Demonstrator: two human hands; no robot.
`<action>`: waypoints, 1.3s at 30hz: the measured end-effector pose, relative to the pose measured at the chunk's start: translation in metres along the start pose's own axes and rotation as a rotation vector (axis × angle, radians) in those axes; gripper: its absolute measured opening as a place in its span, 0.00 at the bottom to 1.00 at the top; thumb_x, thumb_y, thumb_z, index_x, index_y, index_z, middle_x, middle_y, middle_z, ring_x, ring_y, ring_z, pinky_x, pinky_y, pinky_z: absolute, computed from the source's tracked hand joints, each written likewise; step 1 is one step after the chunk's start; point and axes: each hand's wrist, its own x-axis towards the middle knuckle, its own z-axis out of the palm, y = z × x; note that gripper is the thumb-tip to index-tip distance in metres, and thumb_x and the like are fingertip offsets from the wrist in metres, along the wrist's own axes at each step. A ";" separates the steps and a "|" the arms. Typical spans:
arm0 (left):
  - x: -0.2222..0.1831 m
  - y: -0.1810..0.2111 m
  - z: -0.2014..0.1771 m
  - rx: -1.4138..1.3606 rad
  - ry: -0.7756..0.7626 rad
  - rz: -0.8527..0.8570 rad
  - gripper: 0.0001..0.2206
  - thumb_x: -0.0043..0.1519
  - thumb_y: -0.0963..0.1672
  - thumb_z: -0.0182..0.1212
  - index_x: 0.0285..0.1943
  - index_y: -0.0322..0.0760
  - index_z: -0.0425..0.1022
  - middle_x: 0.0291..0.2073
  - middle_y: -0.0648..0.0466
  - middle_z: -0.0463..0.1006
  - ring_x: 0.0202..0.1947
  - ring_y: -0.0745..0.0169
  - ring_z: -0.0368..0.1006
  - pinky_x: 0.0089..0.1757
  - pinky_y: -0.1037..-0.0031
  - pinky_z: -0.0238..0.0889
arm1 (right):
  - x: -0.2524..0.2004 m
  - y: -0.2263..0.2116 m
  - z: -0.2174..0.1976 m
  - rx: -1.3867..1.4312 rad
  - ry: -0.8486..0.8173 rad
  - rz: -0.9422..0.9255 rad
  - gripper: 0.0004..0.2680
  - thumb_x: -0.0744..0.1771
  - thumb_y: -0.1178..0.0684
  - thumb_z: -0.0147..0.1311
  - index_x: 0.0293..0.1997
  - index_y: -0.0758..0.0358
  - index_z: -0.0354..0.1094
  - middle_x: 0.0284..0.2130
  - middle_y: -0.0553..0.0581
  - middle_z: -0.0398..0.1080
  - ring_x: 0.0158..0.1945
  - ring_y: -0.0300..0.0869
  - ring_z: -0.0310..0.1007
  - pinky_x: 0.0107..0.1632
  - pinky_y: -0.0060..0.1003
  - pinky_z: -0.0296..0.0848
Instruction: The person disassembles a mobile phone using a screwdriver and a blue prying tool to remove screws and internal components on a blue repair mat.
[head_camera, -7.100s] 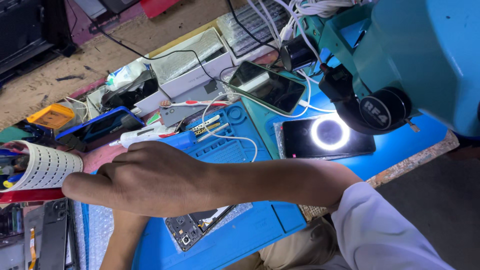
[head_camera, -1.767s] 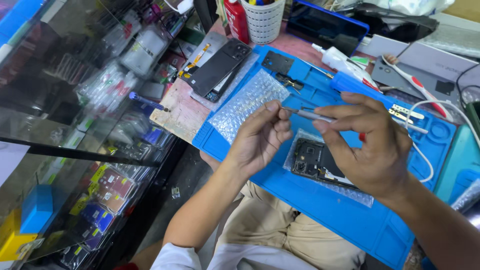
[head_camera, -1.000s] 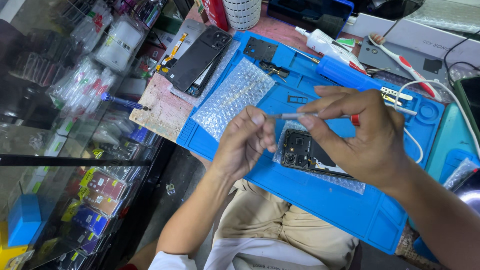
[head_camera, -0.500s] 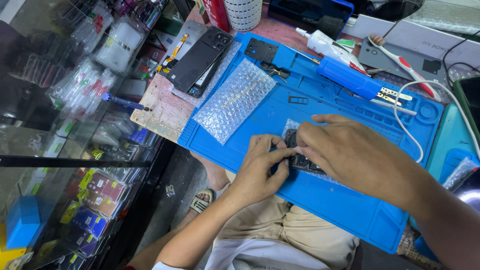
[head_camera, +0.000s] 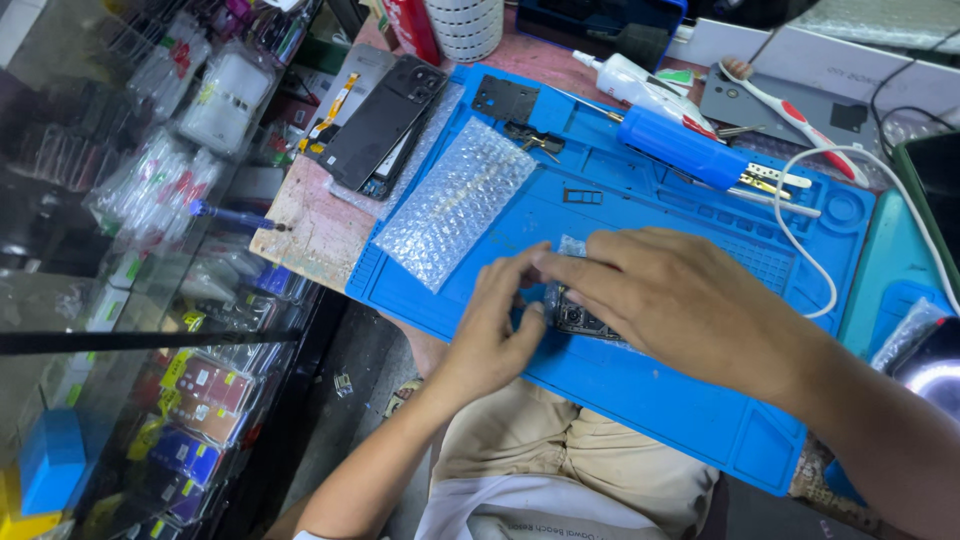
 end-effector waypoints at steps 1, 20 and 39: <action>0.003 0.001 -0.004 0.030 0.003 0.010 0.28 0.60 0.37 0.55 0.73 0.35 0.63 0.52 0.46 0.73 0.53 0.50 0.69 0.52 0.67 0.64 | 0.001 -0.002 0.002 -0.049 -0.021 0.013 0.15 0.64 0.52 0.57 0.55 0.64 0.71 0.26 0.57 0.71 0.31 0.51 0.74 0.36 0.47 0.71; 0.170 -0.028 0.032 0.770 -0.159 0.564 0.09 0.57 0.42 0.65 0.46 0.42 0.81 0.37 0.52 0.75 0.43 0.50 0.69 0.43 0.61 0.62 | -0.008 -0.015 0.019 -0.284 -0.087 0.032 0.06 0.64 0.55 0.51 0.42 0.65 0.66 0.28 0.56 0.70 0.34 0.45 0.72 0.39 0.39 0.69; 0.190 -0.034 0.041 0.750 -0.245 0.549 0.05 0.55 0.43 0.63 0.36 0.37 0.79 0.38 0.48 0.76 0.45 0.44 0.69 0.44 0.57 0.65 | -0.009 0.001 0.001 0.090 -0.022 -0.021 0.05 0.63 0.59 0.53 0.35 0.65 0.61 0.27 0.60 0.70 0.36 0.52 0.73 0.41 0.46 0.71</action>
